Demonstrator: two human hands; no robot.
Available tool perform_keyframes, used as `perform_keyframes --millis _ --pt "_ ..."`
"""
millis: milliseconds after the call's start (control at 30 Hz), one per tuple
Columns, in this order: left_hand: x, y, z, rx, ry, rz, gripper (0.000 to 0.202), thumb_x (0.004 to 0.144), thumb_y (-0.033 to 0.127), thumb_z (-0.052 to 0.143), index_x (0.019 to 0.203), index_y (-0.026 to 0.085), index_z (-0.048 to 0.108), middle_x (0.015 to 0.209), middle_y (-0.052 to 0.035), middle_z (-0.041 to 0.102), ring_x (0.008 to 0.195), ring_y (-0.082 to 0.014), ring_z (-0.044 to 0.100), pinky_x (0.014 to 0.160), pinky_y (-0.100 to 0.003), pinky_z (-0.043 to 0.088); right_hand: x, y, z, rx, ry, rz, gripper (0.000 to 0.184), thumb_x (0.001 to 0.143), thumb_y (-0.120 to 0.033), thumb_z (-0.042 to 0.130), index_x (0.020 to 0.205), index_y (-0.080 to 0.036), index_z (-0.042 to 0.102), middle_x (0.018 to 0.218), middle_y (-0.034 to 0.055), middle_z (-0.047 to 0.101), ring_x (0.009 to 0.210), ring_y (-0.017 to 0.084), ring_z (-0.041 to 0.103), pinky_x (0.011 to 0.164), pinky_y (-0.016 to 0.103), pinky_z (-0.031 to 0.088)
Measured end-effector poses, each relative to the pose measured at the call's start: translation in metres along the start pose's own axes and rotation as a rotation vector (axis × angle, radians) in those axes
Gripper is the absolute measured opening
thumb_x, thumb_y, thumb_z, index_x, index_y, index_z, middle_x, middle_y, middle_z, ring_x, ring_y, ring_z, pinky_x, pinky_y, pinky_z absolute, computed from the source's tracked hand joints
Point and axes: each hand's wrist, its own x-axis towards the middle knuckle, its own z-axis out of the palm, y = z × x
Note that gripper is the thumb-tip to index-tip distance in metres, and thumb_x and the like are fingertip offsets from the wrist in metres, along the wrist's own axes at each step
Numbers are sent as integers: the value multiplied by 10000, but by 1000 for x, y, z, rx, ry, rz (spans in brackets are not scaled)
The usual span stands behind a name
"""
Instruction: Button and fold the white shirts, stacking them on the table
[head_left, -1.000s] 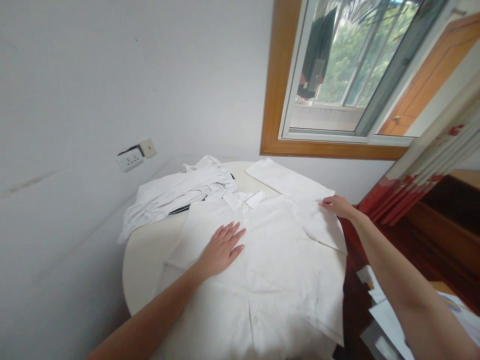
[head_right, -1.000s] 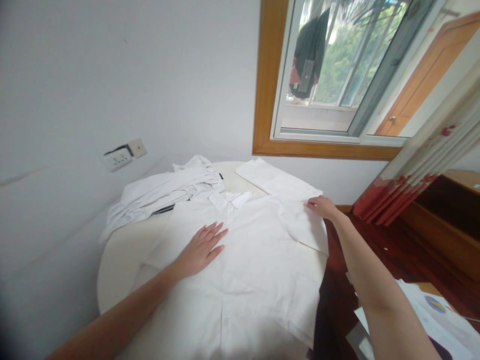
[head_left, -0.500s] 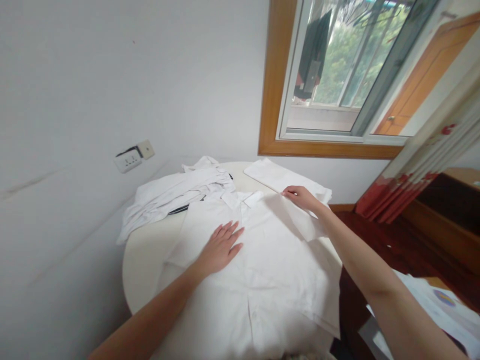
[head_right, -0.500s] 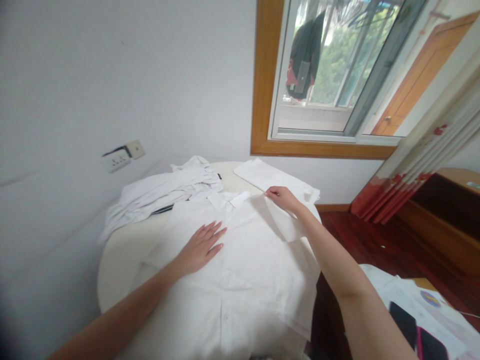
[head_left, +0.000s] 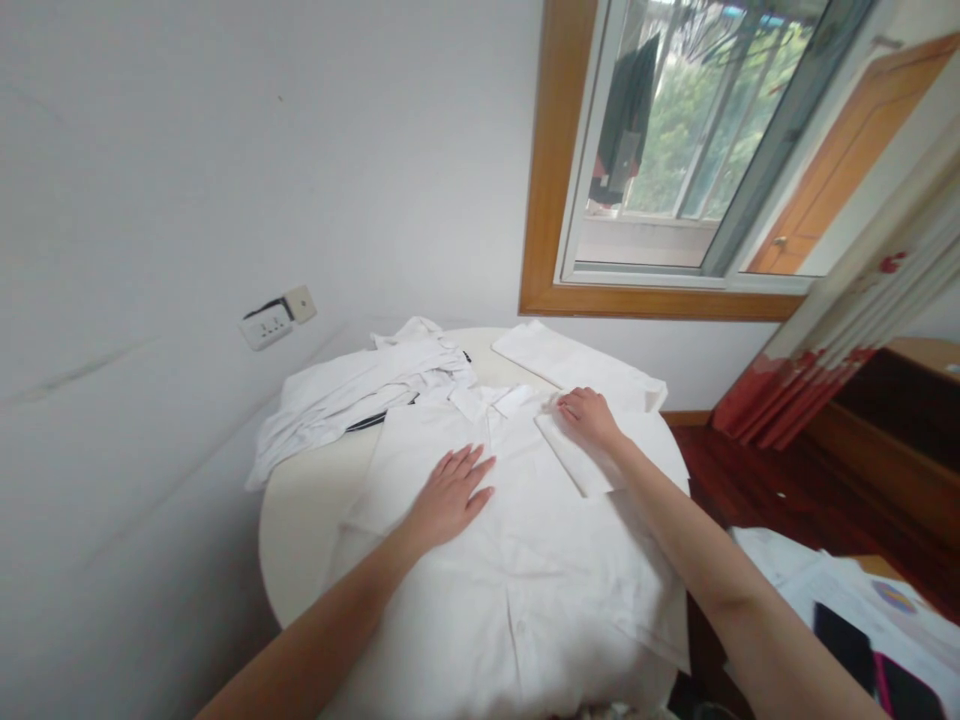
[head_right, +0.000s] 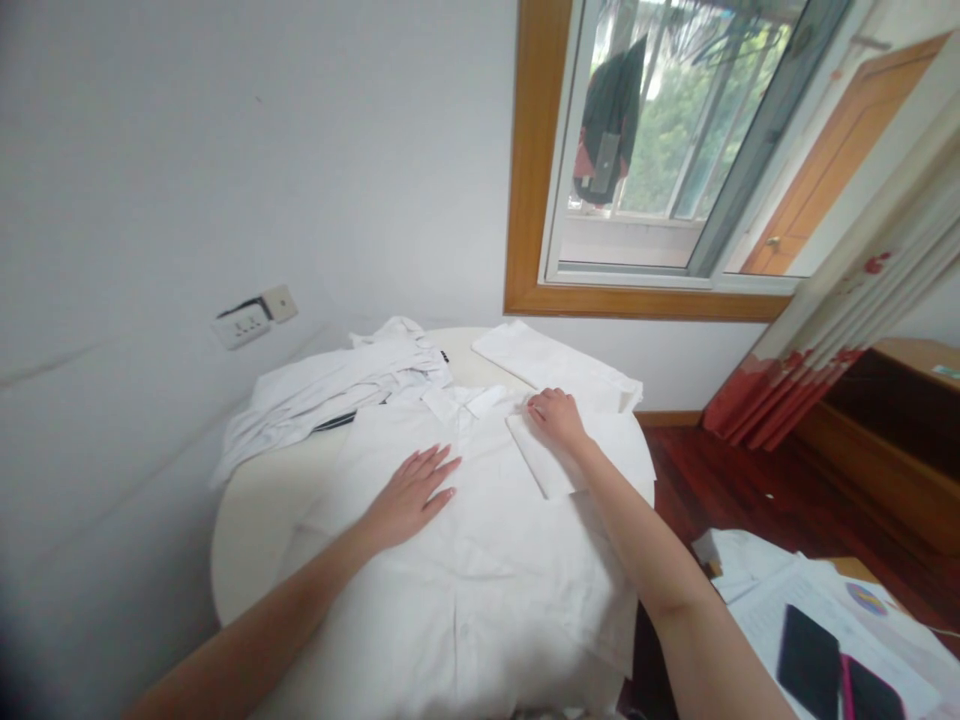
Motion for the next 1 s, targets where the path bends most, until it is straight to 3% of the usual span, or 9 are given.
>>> perform_keyframes --millis 267,533,767,1000 --pt "0 2 1 1 38 -6 484 944 488 329 1395 321 390 1466 -20 401 1364 -203 331 1124 -431 257 -27 88 -9 -202 -114 129 350 951 -344 377 955 -196 694 1029 102 662 1025 239 531 811 332 366" --pt "0 1 0 7 -7 -14 487 948 487 315 1401 318 373 1485 -19 369 1377 -211 307 1128 -440 247 -42 118 -8 -245 -76 77 302 934 -380 420 948 -210 670 1034 96 643 1012 257 521 812 345 348" --pt "0 2 -1 4 -18 -18 480 950 478 318 1395 310 383 1490 -24 360 1376 -214 310 1128 -445 251 -42 98 -26 32 -71 -64 374 960 -367 321 873 -191 640 793 66 660 820 202 565 785 303 347" --pt "1 2 -5 -59 26 -35 481 940 426 373 1396 270 378 1477 -54 373 1358 -212 334 1127 -440 277 -36 23 -54 260 28 -268 400 966 -396 281 855 -182 600 806 73 625 808 199 545 822 310 362"
